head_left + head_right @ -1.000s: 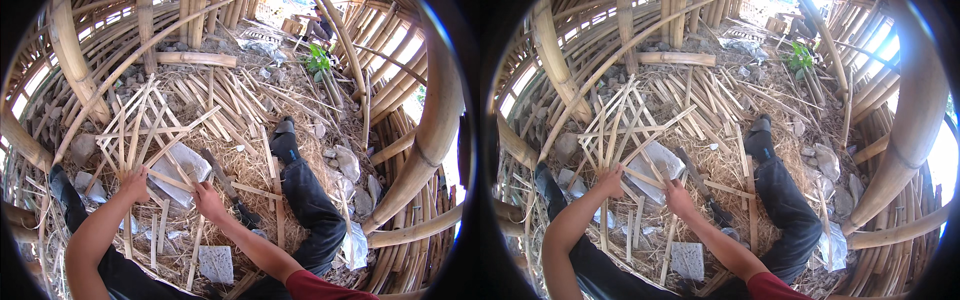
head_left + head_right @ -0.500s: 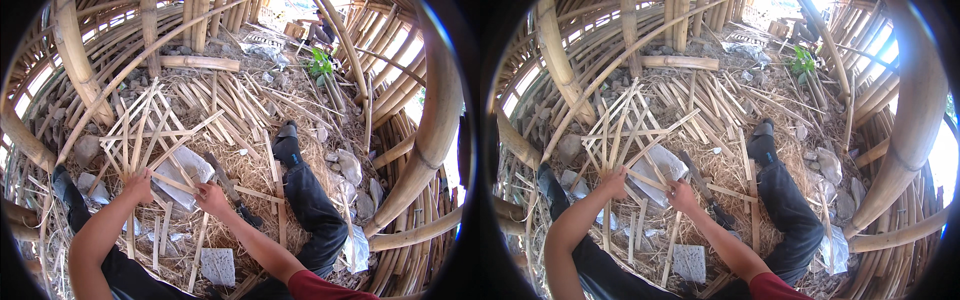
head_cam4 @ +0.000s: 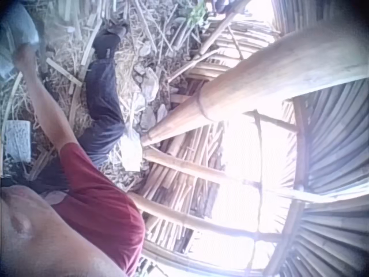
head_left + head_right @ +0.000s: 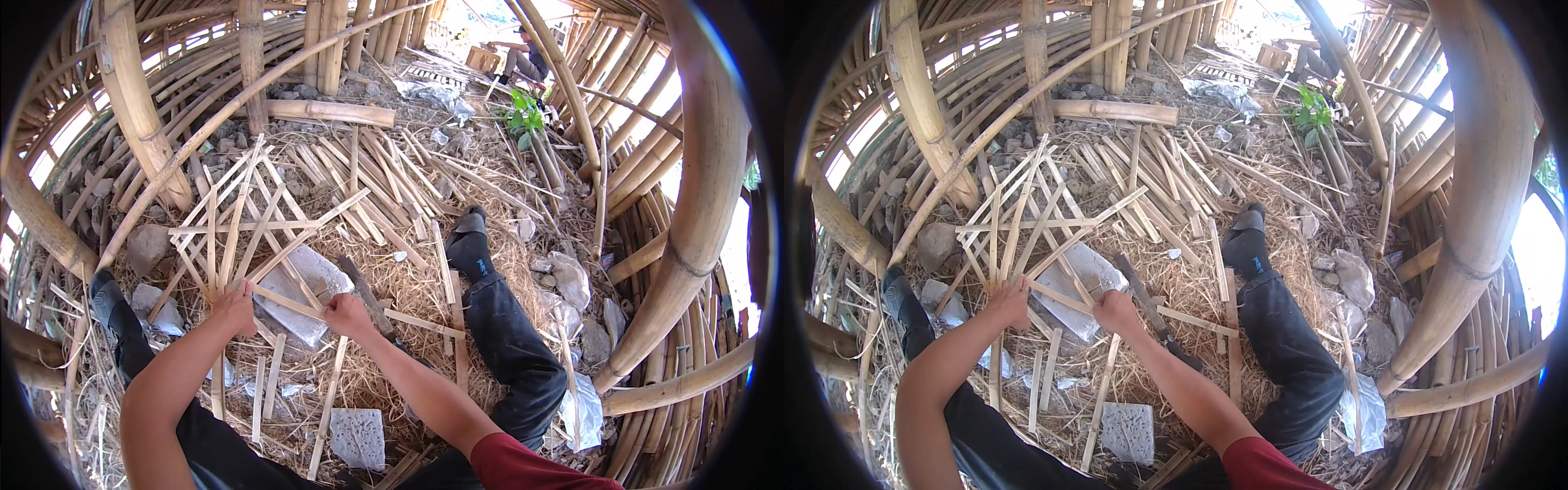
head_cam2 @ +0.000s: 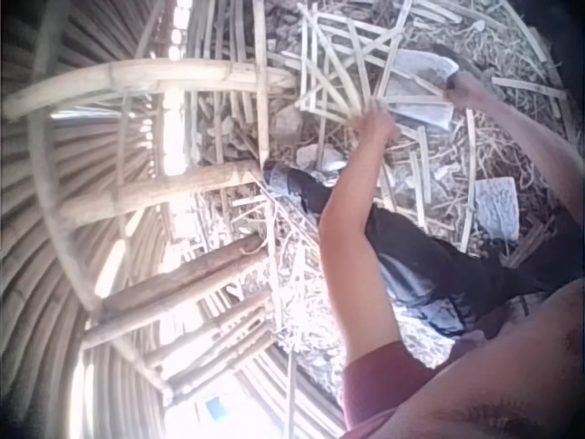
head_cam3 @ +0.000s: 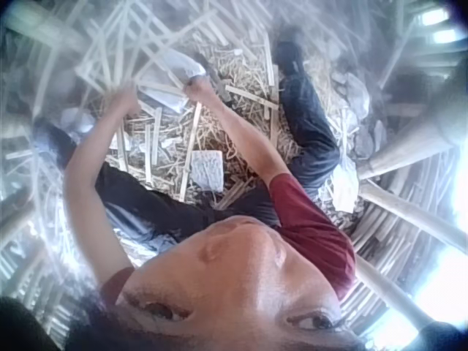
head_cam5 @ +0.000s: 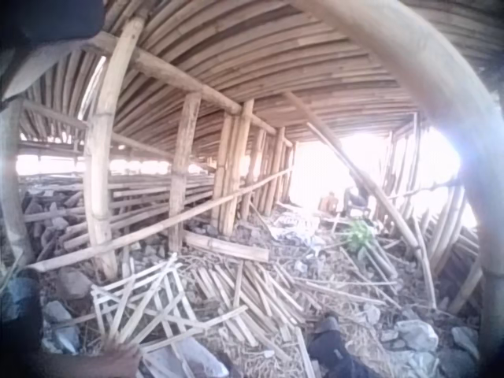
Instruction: The person weaves bamboo strips together, using a hammer to tap a nail into the wood and a small knife to trim the strips.
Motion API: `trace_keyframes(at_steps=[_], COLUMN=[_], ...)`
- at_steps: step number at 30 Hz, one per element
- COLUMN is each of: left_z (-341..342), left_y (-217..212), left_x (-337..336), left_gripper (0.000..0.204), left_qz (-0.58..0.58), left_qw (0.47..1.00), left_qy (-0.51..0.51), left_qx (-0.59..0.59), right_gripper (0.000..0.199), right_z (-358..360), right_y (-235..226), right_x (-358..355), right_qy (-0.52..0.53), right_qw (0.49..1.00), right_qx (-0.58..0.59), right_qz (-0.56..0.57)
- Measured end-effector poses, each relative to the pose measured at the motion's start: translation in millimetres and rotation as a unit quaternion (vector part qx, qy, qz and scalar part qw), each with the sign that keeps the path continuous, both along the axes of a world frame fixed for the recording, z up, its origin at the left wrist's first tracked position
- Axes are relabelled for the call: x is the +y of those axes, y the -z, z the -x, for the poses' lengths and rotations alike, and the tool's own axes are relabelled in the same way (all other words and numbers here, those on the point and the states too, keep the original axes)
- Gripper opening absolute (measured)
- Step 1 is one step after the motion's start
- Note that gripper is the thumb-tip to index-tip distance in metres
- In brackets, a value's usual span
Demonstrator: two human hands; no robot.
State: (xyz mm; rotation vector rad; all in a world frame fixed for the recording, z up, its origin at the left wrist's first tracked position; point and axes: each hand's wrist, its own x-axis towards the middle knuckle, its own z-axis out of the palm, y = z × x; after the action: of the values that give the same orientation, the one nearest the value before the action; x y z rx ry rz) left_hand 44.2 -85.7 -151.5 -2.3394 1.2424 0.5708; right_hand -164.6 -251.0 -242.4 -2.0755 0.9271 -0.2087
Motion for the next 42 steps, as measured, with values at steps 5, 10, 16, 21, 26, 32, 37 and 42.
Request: trace_keyframes(at_steps=[5, 10, 16, 21, 26, 32, 37, 42], left_z=[-4.9, -5.4, -12.6, -11.7, -20.0, -10.7, -16.9, -28.8], left_y=[-2.3, 1.7, 7.4, 13.8, 17.6, -2.1, 6.2, 9.9], left_x=[0.5, -1.6, 4.7, 1.6, 11.1, -7.7, -2.7, -1.6], left_gripper=[0.111, 0.112, 0.113, 0.117, 0.117, 0.109, 0.105, 0.110], left_qz=[-0.003, -0.012, 0.012, 0.032, 0.043, 0.012, 0.010, 0.027], left_qw=[1.000, 1.000, 1.000, 0.999, 0.999, 1.000, 1.000, 0.998], left_qy=[-0.001, 0.019, 0.015, 0.021, 0.021, 0.008, 0.015, 0.051], left_qx=[0.000, -0.010, -0.013, -0.004, 0.008, 0.021, 0.011, 0.014], right_gripper=[0.030, 0.038, 0.041, 0.022, 0.026, 0.029, 0.023, 0.023], right_z=[2.5, 24.0, 26.1, 27.4, 27.9, 35.1, 31.3, 33.0], right_y=[0.5, -4.1, -13.1, -0.4, 5.8, -7.0, 6.8, 6.5], right_x=[7.0, -7.0, 15.0, 19.9, 30.7, 30.2, 49.7, 52.1], right_qy=[0.064, 0.160, -0.004, 0.010, 0.002, 0.022, 0.039, 0.044], right_qw=[0.997, 0.986, 0.973, 0.983, 0.987, 0.984, 0.975, 0.974], right_qx=[0.000, 0.046, -0.122, -0.143, -0.133, -0.165, -0.188, -0.188], right_qz=[0.044, -0.012, 0.194, 0.114, 0.087, 0.068, 0.109, 0.114])
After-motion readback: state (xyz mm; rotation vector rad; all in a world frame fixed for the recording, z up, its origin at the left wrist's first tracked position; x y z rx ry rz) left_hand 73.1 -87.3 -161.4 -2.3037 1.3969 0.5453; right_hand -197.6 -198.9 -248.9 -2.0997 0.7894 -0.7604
